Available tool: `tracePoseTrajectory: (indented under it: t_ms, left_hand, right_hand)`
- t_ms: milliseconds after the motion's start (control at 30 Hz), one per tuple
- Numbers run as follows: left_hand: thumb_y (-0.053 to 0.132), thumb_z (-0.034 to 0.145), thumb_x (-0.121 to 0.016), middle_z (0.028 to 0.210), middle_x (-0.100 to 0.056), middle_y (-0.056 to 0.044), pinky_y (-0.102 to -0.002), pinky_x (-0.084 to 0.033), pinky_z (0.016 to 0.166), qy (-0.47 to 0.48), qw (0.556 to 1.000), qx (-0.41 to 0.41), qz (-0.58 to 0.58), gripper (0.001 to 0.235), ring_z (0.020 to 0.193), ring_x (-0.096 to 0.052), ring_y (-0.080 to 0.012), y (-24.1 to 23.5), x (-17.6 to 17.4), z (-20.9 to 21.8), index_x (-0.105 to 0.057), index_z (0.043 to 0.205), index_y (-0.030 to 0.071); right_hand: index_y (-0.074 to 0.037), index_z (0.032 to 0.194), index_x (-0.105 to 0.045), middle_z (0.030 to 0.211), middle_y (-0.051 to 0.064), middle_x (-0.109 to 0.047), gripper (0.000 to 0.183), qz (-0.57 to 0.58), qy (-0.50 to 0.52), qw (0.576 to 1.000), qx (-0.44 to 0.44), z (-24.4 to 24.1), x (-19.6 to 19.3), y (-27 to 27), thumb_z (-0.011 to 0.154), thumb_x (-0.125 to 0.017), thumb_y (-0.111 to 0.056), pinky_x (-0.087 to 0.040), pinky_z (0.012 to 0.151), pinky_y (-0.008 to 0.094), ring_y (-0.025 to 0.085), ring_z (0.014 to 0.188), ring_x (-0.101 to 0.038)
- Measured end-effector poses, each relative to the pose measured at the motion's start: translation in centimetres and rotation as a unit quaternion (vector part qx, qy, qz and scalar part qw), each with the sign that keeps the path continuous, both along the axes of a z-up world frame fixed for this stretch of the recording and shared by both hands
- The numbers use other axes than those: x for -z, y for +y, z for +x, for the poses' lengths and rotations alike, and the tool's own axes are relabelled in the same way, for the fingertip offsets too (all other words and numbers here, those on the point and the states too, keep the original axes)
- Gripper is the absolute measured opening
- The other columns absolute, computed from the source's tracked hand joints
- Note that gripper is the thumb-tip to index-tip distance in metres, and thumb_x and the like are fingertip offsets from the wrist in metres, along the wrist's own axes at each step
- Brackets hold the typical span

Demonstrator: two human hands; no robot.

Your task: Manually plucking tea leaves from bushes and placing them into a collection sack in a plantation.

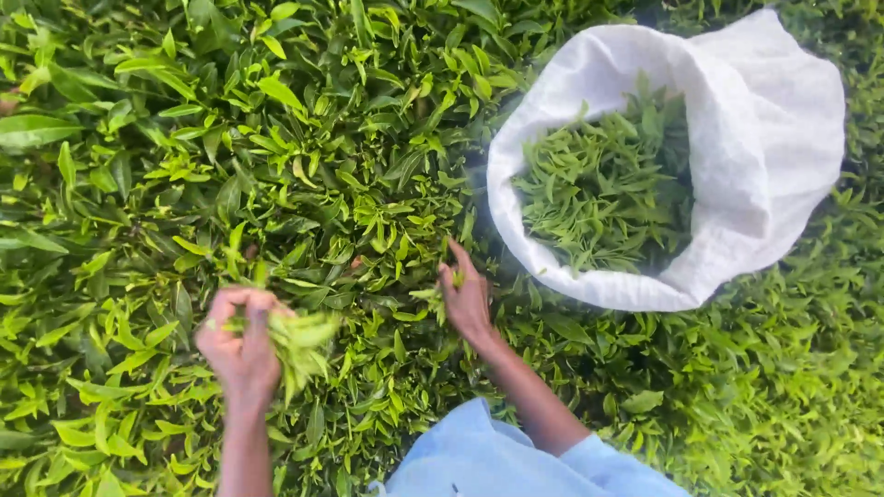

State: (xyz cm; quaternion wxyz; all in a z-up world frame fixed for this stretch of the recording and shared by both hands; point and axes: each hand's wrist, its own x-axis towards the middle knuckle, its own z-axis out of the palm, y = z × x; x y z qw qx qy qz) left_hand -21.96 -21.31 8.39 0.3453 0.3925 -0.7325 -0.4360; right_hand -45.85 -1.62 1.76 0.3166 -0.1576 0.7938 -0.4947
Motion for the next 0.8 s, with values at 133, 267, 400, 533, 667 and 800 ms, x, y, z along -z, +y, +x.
tracePoseTrajectory:
  t_ms: [133, 267, 400, 533, 667, 800]
  left_hand:
    - [0.028, 0.122, -0.051, 0.074, -0.073, -0.009, -0.034, -0.058, 0.072, 0.057, 0.989, 0.017, 0.136, 0.038, 0.068, -0.068, -0.0190, 5.1, -1.9, -3.9, -0.074, 0.098, 0.009]
    - [0.022, 0.118, -0.054, 0.099, -0.075, -0.017, -0.040, -0.053, 0.083, -0.124, 0.967, 0.086, 0.205, 0.031, 0.092, -0.068, -0.0263, 6.4, 0.4, -8.3, -0.076, 0.118, 0.001]
    - [0.057, 0.114, -0.051, 0.113, -0.083, -0.025, -0.060, -0.061, 0.100, -0.418, 0.893, 0.112, 0.122, 0.063, 0.117, -0.080, -0.0436, 5.5, 8.7, -15.1, -0.084, 0.113, 0.004]
    - [0.053, 0.108, -0.061, 0.108, -0.084, -0.023, -0.056, -0.064, 0.093, -0.477, 0.864, 0.119, 0.106, 0.055, 0.111, -0.082, -0.0418, 4.9, 12.3, -17.3, -0.087, 0.111, 0.005]
    - [0.033, 0.099, -0.080, 0.104, -0.083, -0.026, -0.059, -0.066, 0.091, -0.472, 0.861, 0.132, 0.138, 0.039, 0.104, -0.082, -0.0429, 4.3, 12.6, -16.8, -0.082, 0.119, -0.001]
    - [0.008, 0.097, -0.064, 0.118, -0.081, -0.029, -0.062, -0.061, 0.100, -0.490, 0.849, 0.166, 0.109, 0.031, 0.119, -0.078, -0.0476, 4.7, 14.9, -16.7, -0.083, 0.117, -0.006]
  right_hand:
    - [-0.008, 0.164, -0.055, 0.105, 0.024, -0.079, 0.049, 0.032, 0.061, 0.997, -0.034, -1.5, 0.2, -0.3, 0.116, -0.053, -0.002, -0.063, 0.065, 0.036, 0.020, 0.070, -0.066]
    - [-0.011, 0.150, -0.068, 0.098, 0.017, -0.082, 0.047, 0.177, 0.211, 0.936, -0.219, -4.0, 1.6, 0.2, 0.107, -0.058, 0.006, -0.064, 0.062, 0.032, 0.017, 0.065, -0.072]
    - [-0.005, 0.135, -0.074, 0.091, 0.016, -0.079, 0.031, 0.224, 0.233, 0.910, -0.260, -5.6, 6.8, 0.3, 0.113, -0.052, 0.000, -0.065, 0.062, 0.034, 0.017, 0.066, -0.070]
    - [-0.002, 0.117, -0.075, 0.089, 0.018, -0.081, 0.019, 0.160, 0.246, 0.927, -0.232, -5.7, 3.1, 1.1, 0.114, -0.058, -0.010, -0.065, 0.065, 0.040, 0.026, 0.077, -0.079]
    - [-0.010, 0.103, -0.065, 0.075, 0.008, -0.067, 0.031, -0.082, -0.151, 0.985, -0.020, -3.4, -0.8, 3.4, 0.119, -0.050, -0.031, -0.057, 0.061, 0.033, 0.018, 0.062, -0.064]
    - [-0.001, 0.140, -0.067, 0.082, 0.009, -0.071, 0.039, 0.024, -0.111, 0.989, 0.092, -0.7, -3.1, 1.1, 0.119, -0.051, -0.029, -0.046, 0.053, 0.030, 0.012, 0.054, -0.050]
